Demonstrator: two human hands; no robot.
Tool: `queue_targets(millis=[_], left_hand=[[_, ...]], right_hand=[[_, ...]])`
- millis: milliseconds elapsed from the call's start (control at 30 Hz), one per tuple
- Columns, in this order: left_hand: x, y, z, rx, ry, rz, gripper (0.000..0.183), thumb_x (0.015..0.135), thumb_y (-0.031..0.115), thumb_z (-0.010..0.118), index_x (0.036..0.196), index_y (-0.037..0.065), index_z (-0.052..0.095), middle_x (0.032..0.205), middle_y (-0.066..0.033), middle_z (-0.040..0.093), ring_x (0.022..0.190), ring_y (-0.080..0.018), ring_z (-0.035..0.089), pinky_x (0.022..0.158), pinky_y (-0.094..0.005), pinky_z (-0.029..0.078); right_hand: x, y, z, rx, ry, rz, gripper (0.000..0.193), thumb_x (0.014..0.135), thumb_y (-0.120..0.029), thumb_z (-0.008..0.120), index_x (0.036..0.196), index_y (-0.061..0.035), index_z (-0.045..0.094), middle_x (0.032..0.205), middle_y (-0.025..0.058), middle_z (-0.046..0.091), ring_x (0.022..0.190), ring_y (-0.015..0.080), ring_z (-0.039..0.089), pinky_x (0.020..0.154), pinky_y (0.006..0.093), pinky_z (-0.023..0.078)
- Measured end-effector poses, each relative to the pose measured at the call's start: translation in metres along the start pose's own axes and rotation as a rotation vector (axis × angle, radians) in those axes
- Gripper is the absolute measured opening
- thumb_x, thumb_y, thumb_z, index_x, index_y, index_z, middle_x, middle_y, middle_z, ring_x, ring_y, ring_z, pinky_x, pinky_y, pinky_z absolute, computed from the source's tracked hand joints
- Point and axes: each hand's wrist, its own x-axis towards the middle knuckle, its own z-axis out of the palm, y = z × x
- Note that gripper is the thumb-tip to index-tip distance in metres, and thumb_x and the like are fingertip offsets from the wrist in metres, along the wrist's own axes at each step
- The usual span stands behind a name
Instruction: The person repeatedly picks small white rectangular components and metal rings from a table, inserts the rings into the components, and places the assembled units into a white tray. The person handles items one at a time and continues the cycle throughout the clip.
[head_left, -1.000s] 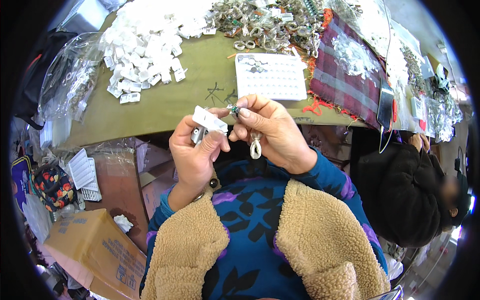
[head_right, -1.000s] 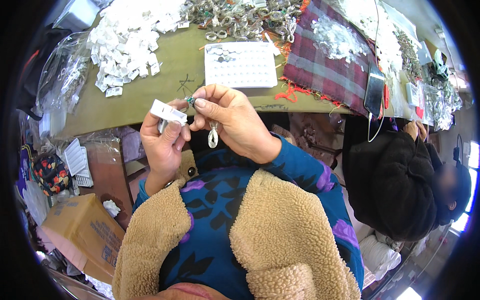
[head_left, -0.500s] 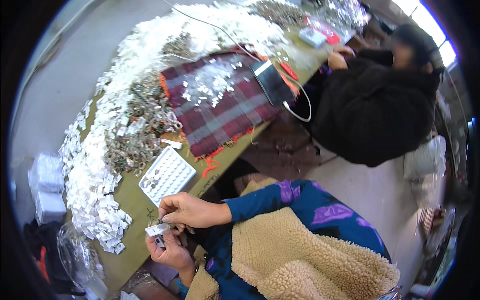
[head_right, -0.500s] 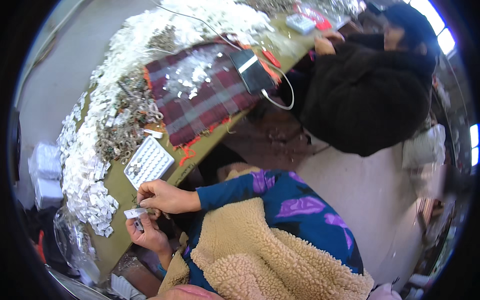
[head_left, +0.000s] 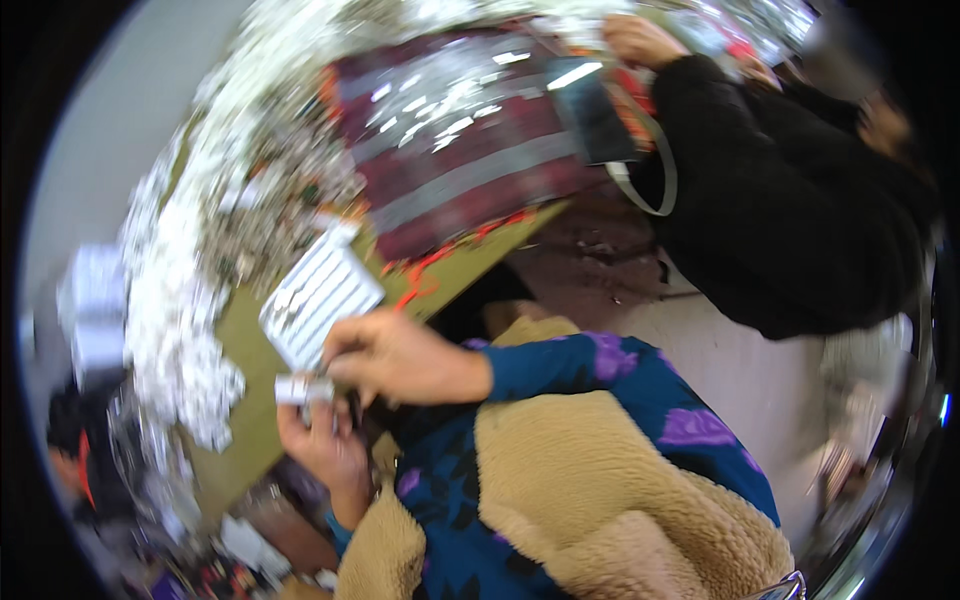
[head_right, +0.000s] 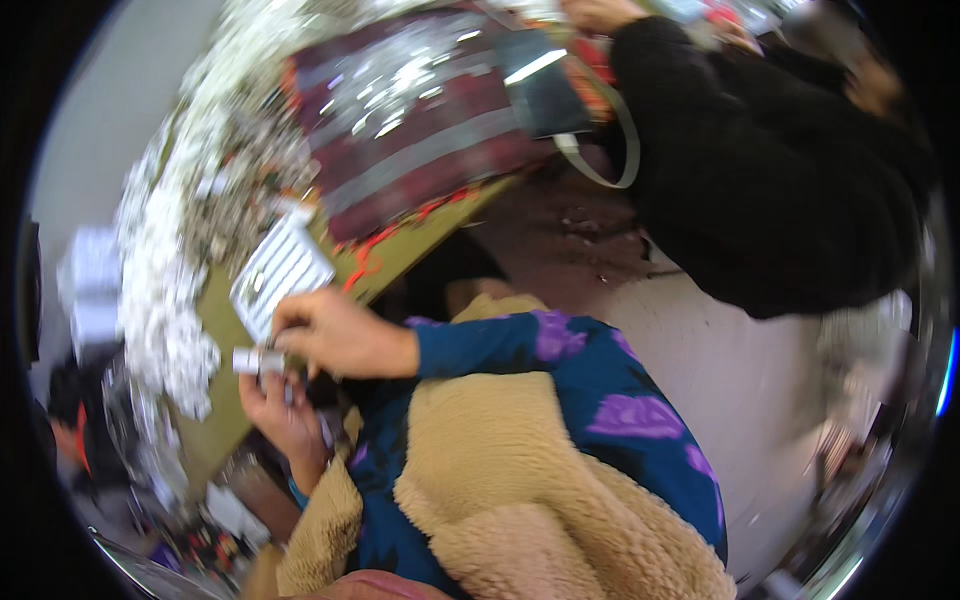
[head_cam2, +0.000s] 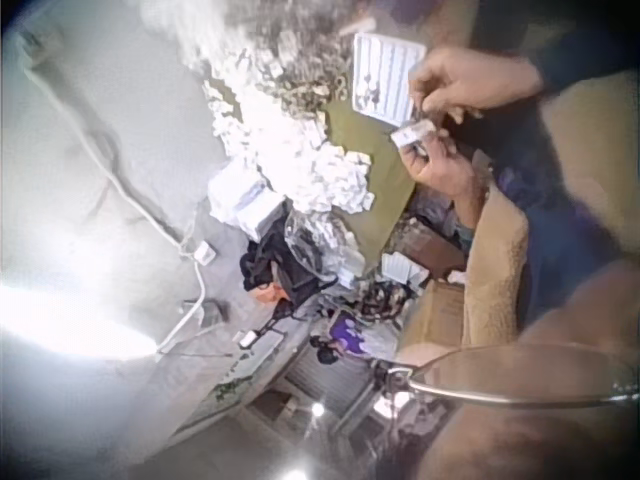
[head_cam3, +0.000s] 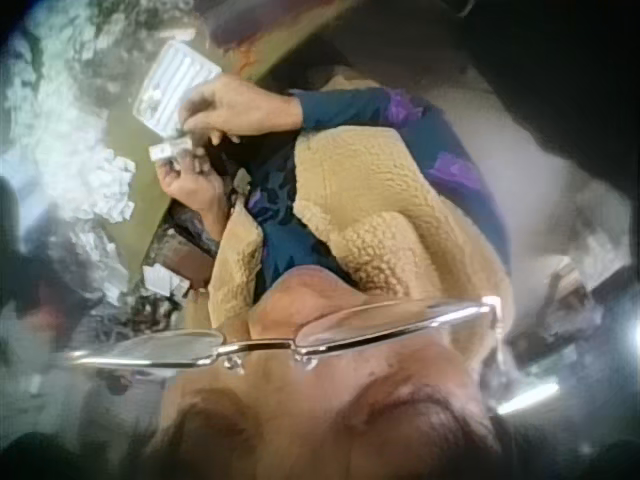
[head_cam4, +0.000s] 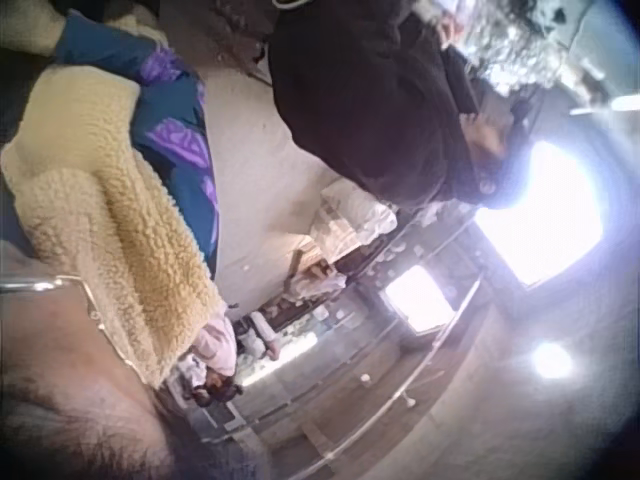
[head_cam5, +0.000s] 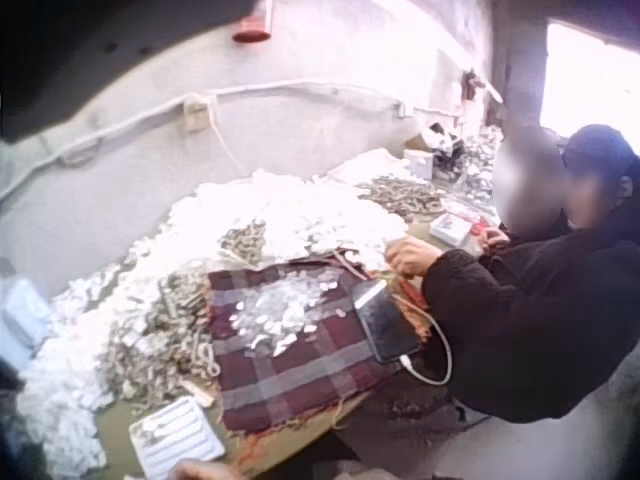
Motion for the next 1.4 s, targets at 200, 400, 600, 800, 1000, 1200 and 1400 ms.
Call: queue_targets(millis=[200, 400, 600, 800, 1000, 1200, 1400], left_hand=[[-0.006, 0.0, -0.009, -0.369, -0.117, -0.171, 0.026, 0.087, 0.003, 0.07, 0.11, 0.0, 0.059, 0.087, -0.0087, 0.066, 0.065, -0.0118, 0.061, 0.043, -0.0184, 0.041], [-0.008, 0.005, -0.031, -0.547, -0.145, -0.193, 0.02, 0.09, 0.01, 0.071, 0.105, -0.001, 0.063, 0.09, -0.0118, 0.069, 0.07, -0.0142, 0.066, 0.043, -0.0185, 0.044], [-0.009, 0.001, -0.054, -0.575, -0.19, -0.262, 0.027, 0.095, 0.018, 0.066, 0.113, 0.0, 0.061, 0.101, -0.0079, 0.066, 0.077, -0.0108, 0.062, 0.043, -0.0166, 0.042], [-0.01, -0.001, -0.063, -0.693, -0.184, -0.301, 0.017, 0.092, 0.011, 0.069, 0.105, 0.0, 0.063, 0.094, -0.0088, 0.07, 0.069, -0.0078, 0.061, 0.044, -0.0171, 0.041], [-0.008, 0.002, -0.063, -0.722, -0.089, -0.315, 0.016, 0.092, 0.011, 0.069, 0.104, 0.001, 0.065, 0.094, -0.0071, 0.07, 0.064, -0.0054, 0.057, 0.045, -0.0165, 0.04], [-0.014, 0.009, -0.056, -0.382, -0.027, -0.104, 0.025, 0.081, 0.005, 0.08, 0.101, 0.0, 0.065, 0.085, -0.0033, 0.067, 0.055, -0.0018, 0.049, 0.042, -0.0164, 0.036], [-0.013, 0.006, -0.045, -0.527, -0.069, 0.009, 0.021, 0.084, 0.002, 0.076, 0.099, 0.001, 0.062, 0.093, -0.0082, 0.067, 0.06, -0.0037, 0.054, 0.044, -0.0158, 0.037]], right_hand=[[-0.005, 0.002, 0.019, -0.081, 0.0, -0.088, 0.006, 0.093, -0.004, 0.065, 0.096, 0.0013, 0.063, 0.081, 0.0013, 0.062, 0.062, 0.004, 0.052, 0.055, 0.019, 0.043], [0.002, 0.016, 0.049, -0.186, -0.036, -0.018, 0.004, 0.09, 0.003, 0.064, 0.094, 0.0048, 0.063, 0.086, 0.0065, 0.066, 0.074, 0.0086, 0.064, 0.062, 0.023, 0.051], [0.007, 0.02, 0.057, -0.349, -0.052, 0.061, 0.006, 0.091, -0.001, 0.066, 0.09, 0.0046, 0.065, 0.081, 0.0044, 0.066, 0.07, 0.0069, 0.058, 0.063, 0.0233, 0.048], [0.009, 0.015, 0.066, -0.875, -0.224, -0.516, 0.018, 0.077, 0.007, 0.07, 0.094, 0.0018, 0.067, 0.08, 0.0139, 0.059, 0.075, 0.0315, 0.062, 0.064, 0.0332, 0.051], [0.008, 0.028, 0.073, -1.035, -0.227, -0.704, 0.032, 0.074, 0.005, 0.072, 0.106, 0.0052, 0.066, 0.092, 0.0148, 0.059, 0.076, 0.0296, 0.062, 0.062, 0.035, 0.053], [0.008, 0.029, 0.068, -0.98, -0.172, -0.736, 0.032, 0.074, 0.007, 0.077, 0.104, 0.0011, 0.072, 0.092, 0.0125, 0.061, 0.07, 0.0197, 0.06, 0.06, 0.0284, 0.05], [-0.006, 0.019, 0.066, -0.833, -0.053, -0.394, 0.018, 0.077, 0.007, 0.069, 0.093, -0.0004, 0.063, 0.09, 0.0101, 0.057, 0.061, 0.0169, 0.052, 0.055, 0.0278, 0.045]])
